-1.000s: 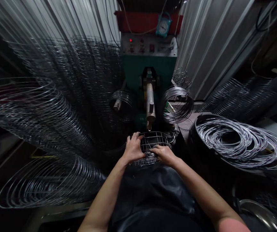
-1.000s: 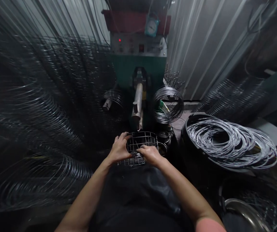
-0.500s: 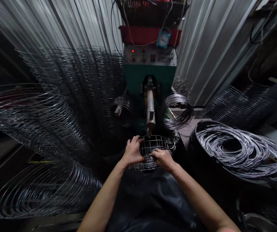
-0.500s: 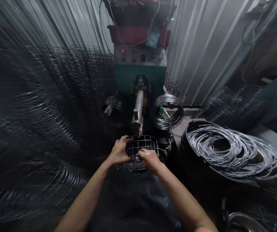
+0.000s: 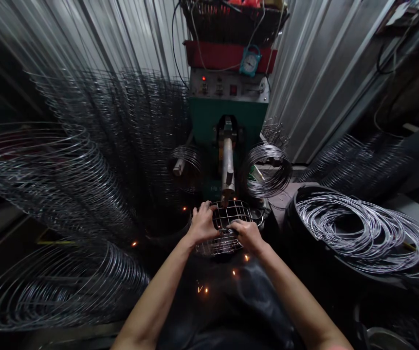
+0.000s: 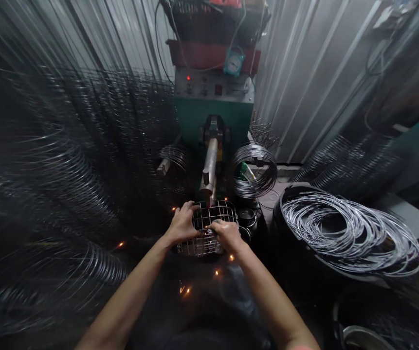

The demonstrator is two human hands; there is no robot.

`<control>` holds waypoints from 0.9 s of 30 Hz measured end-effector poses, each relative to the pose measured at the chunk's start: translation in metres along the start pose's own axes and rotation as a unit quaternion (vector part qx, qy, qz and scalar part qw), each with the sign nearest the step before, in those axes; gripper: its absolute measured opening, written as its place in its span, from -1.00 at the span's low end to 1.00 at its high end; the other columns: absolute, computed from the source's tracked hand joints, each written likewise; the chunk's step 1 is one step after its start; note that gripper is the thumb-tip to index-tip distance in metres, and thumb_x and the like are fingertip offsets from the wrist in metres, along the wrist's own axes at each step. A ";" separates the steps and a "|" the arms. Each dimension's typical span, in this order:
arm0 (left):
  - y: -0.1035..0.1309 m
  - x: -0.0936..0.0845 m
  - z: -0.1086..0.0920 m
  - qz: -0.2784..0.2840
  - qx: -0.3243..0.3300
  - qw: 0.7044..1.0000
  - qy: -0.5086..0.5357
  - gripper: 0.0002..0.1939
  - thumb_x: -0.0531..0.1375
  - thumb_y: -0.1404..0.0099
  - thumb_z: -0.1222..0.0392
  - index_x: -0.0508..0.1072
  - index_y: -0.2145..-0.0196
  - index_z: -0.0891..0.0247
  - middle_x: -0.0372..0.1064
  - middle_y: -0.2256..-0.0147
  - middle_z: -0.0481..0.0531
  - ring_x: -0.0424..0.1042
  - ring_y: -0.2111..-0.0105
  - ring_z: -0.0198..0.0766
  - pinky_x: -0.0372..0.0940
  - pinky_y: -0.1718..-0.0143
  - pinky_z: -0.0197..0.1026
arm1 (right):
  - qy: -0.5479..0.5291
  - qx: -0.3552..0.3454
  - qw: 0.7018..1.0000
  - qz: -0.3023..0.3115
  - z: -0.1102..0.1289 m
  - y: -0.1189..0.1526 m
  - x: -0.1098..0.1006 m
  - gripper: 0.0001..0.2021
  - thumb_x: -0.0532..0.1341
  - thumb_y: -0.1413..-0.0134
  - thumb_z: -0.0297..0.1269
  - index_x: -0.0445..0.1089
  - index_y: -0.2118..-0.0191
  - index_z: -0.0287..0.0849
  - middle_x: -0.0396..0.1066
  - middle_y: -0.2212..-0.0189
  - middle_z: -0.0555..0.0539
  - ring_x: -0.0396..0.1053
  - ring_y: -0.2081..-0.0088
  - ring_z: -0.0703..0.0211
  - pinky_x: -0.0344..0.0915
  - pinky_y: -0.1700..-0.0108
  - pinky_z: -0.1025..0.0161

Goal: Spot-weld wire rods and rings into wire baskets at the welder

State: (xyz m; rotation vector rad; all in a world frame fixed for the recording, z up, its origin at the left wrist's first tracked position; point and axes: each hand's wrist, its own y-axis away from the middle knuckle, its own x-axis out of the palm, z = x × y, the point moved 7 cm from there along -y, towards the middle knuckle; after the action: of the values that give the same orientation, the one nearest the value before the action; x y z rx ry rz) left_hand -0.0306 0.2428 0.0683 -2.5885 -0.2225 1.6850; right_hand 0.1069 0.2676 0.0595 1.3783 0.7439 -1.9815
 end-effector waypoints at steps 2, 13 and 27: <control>-0.004 -0.001 0.001 -0.007 -0.009 1.000 -0.004 -0.15 0.36 0.17 0.04 0.21 -0.09 0.27 0.02 -0.20 0.35 -0.01 -0.22 0.12 -0.06 -0.16 0.24 | -0.001 0.006 1.000 0.001 -0.002 -0.005 -0.001 -0.72 0.12 -0.12 -0.43 0.45 0.11 0.00 0.48 0.14 -0.02 0.42 0.18 0.21 0.23 0.21 0.35; -0.023 -0.004 0.014 -0.024 -0.048 0.999 0.007 -0.12 0.39 0.22 0.00 0.23 -0.07 0.26 0.06 -0.16 0.29 0.07 -0.18 0.14 0.02 -0.15 0.19 | -0.254 0.073 0.946 -0.185 -0.031 0.010 -0.003 -0.66 0.22 -0.05 -0.20 0.37 0.03 -0.12 0.40 0.12 -0.12 0.38 0.13 0.14 0.28 0.07 0.24; -0.044 -0.010 0.029 -0.052 -0.112 0.992 0.017 -0.15 0.38 0.17 0.03 0.21 -0.07 0.29 0.01 -0.20 0.31 -0.01 -0.22 0.14 -0.03 -0.17 0.21 | -0.471 0.355 0.764 -0.262 -0.104 0.154 0.114 -0.74 0.15 0.05 -0.18 0.31 0.18 -0.08 0.41 0.29 -0.06 0.40 0.21 0.12 0.37 0.19 0.21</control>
State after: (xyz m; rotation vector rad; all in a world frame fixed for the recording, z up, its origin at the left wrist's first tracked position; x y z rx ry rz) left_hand -0.0653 0.2835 0.0701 -2.7031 -0.5636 1.6659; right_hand 0.2536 0.2237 -0.0964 0.2502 -0.1827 -3.1590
